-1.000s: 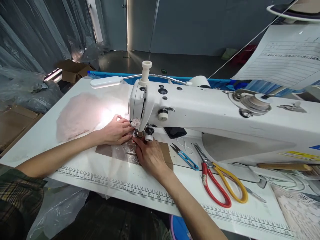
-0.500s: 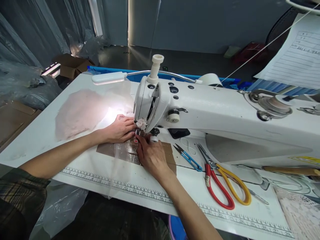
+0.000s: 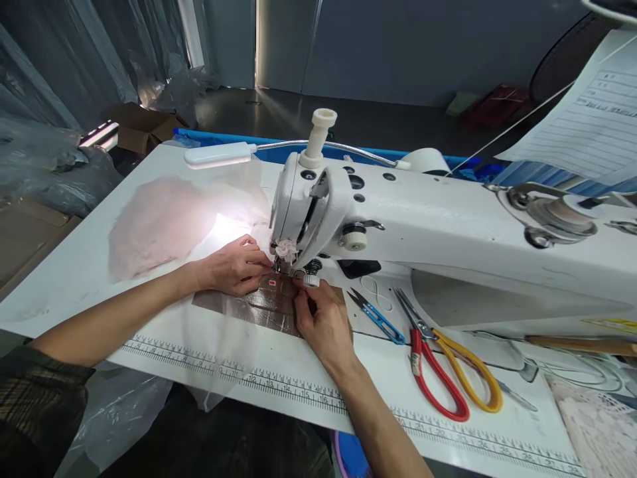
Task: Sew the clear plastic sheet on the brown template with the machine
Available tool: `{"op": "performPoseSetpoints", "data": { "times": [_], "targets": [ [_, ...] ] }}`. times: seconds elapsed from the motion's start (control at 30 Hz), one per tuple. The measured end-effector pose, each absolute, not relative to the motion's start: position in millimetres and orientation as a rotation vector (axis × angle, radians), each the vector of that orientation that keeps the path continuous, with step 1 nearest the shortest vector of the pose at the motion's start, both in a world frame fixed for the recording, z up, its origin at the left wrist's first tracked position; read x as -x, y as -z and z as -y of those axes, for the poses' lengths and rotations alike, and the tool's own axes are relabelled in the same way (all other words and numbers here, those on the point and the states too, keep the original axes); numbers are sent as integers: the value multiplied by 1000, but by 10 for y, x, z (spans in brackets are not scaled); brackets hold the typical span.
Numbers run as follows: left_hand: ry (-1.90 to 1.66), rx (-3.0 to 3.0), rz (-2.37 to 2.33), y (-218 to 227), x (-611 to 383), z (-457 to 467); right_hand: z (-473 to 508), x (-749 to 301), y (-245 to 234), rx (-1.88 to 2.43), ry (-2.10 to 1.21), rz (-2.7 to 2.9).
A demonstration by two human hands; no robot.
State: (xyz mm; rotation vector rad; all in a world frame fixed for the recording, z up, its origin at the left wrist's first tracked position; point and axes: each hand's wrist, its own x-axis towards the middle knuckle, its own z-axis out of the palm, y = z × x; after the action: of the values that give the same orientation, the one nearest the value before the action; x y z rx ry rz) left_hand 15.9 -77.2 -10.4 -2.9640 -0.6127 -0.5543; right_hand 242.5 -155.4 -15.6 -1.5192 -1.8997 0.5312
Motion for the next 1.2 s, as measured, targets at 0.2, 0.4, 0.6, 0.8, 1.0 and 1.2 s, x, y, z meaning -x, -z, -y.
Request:
{"op": "performPoseSetpoints", "data": {
  "times": [0.2,0.4,0.6,0.8,1.0,1.2],
  "targets": [
    [630,2965,617,160,-137,734,1571,-2423,206,1510,-453,1874],
    [586,2999,718,120,-99,724,1558,-2430,194,1466,-387,1891],
    [405,2667,1289,-15,-125,787,1552,-2429,197,1351,-321,1945],
    [196,2898,1149,64,-138,410,1647,-2277,133,899,-329,2200],
    [290,2861,1166,-140,-113,291,1773,-2134,111,509,-313,2538],
    [83,2763,1488,-396,-67,1140,1741,-2198,131,606,-316,2541]
  ]
}}
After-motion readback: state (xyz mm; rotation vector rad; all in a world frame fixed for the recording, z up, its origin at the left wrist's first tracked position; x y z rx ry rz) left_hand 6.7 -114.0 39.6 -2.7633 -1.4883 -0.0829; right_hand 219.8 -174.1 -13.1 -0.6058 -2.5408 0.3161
